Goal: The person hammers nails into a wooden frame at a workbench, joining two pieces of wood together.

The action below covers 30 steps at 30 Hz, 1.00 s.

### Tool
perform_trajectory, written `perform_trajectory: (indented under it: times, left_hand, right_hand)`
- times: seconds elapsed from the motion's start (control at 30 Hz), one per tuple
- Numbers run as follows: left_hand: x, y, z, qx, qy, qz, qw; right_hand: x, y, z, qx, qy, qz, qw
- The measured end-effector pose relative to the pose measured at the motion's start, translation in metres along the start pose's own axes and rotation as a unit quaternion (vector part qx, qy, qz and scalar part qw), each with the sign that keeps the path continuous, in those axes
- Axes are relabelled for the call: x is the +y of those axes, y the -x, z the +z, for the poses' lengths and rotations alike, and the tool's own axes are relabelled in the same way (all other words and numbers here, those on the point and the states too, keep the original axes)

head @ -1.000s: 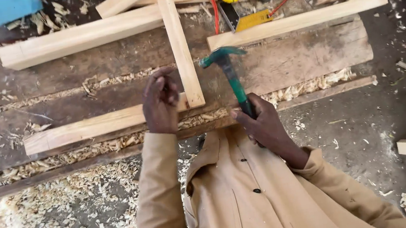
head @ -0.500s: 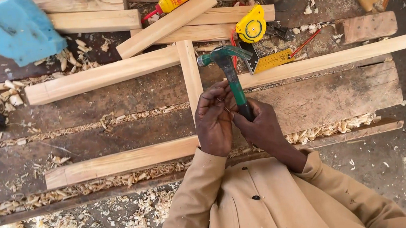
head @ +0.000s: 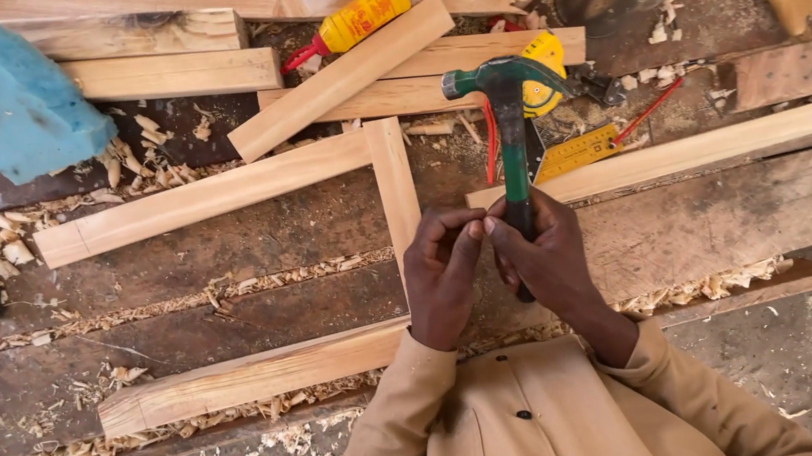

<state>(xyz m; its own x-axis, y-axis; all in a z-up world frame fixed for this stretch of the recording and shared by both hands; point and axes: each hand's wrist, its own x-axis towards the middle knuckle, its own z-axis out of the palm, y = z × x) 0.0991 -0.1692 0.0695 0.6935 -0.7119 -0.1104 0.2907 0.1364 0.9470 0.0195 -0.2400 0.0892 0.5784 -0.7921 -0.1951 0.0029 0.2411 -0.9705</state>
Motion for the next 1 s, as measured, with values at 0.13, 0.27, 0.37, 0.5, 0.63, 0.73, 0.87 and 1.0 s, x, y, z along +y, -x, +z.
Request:
perform_trajectory:
  times: [0.13,0.27,0.37,0.5,0.63,0.73,0.87,1.0]
  left_hand:
    - [0.01,-0.014,-0.017,-0.046,-0.123,0.051,0.99]
    - [0.013,-0.037,-0.039,-0.058,-0.242,0.114,0.962]
    - [0.016,-0.076,-0.066,-0.037,-0.245,0.146,0.958]
    - [0.012,-0.118,-0.087,-0.041,-0.33,0.197,0.922]
    - [0.0,-0.125,-0.088,-0.06,-0.337,0.192,0.92]
    - [-0.006,-0.122,-0.086,-0.065,-0.38,0.204,0.9]
    - [-0.008,-0.123,-0.086,-0.052,-0.375,0.26,0.889]
    - [-0.009,-0.122,-0.087,-0.036,-0.366,0.264,0.892]
  right_hand:
    - [0.0,-0.007,0.001,-0.001,0.032,-0.004,0.999]
    - [-0.009,-0.011,0.007,-0.014,0.103,-0.023,0.994]
    - [-0.022,-0.011,0.007,-0.036,0.197,-0.036,0.979]
    - [-0.045,-0.004,0.013,-0.077,0.261,-0.022,0.962]
    - [-0.049,-0.004,0.013,-0.103,0.285,-0.005,0.953]
    - [-0.034,0.0,0.004,-0.127,0.311,-0.024,0.942]
    - [-0.027,-0.002,0.01,-0.123,0.334,-0.083,0.931]
    - [-0.026,-0.003,0.02,-0.124,0.346,-0.139,0.919]
